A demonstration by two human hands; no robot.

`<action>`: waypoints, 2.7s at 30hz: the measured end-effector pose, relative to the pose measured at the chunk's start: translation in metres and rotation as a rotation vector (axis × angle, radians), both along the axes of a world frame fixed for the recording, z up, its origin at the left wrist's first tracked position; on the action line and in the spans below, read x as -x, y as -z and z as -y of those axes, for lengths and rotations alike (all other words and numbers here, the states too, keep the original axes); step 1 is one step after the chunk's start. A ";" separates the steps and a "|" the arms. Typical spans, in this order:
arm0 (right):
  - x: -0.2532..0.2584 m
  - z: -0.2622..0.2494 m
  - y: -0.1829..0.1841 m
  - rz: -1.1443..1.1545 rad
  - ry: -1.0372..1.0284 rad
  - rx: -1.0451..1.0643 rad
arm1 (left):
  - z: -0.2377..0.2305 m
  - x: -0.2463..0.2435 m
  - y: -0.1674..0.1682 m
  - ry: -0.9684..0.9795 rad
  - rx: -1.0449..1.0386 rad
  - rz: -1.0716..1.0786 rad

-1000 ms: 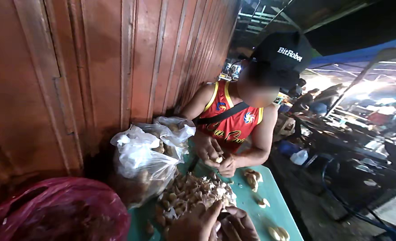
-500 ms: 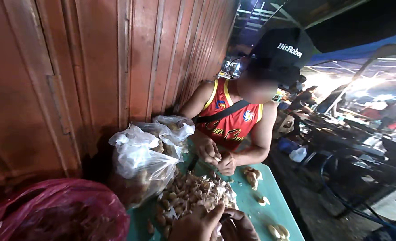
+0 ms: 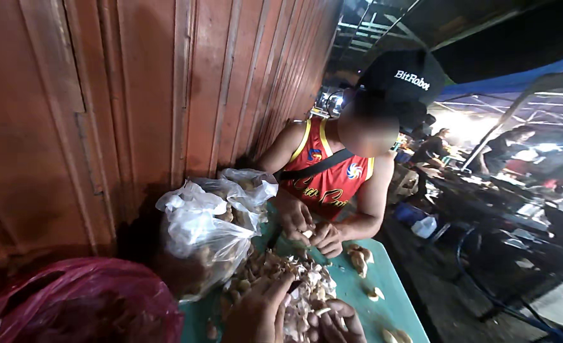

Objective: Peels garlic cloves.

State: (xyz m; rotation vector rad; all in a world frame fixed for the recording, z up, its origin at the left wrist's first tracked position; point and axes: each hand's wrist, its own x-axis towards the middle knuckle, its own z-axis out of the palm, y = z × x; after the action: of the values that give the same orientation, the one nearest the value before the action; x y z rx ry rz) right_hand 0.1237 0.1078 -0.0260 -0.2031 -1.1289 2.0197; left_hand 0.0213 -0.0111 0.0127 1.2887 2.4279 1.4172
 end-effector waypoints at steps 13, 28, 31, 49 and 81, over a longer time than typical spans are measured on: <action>0.001 0.000 0.006 0.041 0.055 -0.031 | -0.005 -0.020 0.001 0.084 -0.006 0.027; 0.005 0.000 0.017 0.063 0.175 -0.321 | -0.010 -0.025 0.010 0.078 0.010 -0.119; 0.005 0.003 0.015 0.087 0.222 -0.351 | -0.010 -0.025 0.012 0.092 0.034 -0.096; 0.006 0.011 0.013 0.075 0.274 -0.313 | -0.008 -0.020 0.005 -0.005 0.027 -0.075; 0.008 0.013 0.000 0.071 0.407 -0.450 | -0.010 -0.025 0.010 0.115 -0.064 -0.121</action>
State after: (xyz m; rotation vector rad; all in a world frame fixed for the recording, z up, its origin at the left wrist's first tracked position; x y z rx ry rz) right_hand 0.1156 0.0952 -0.0259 -0.2505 -1.4245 1.3765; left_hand 0.0466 -0.0016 0.0028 1.5439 2.3543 1.4387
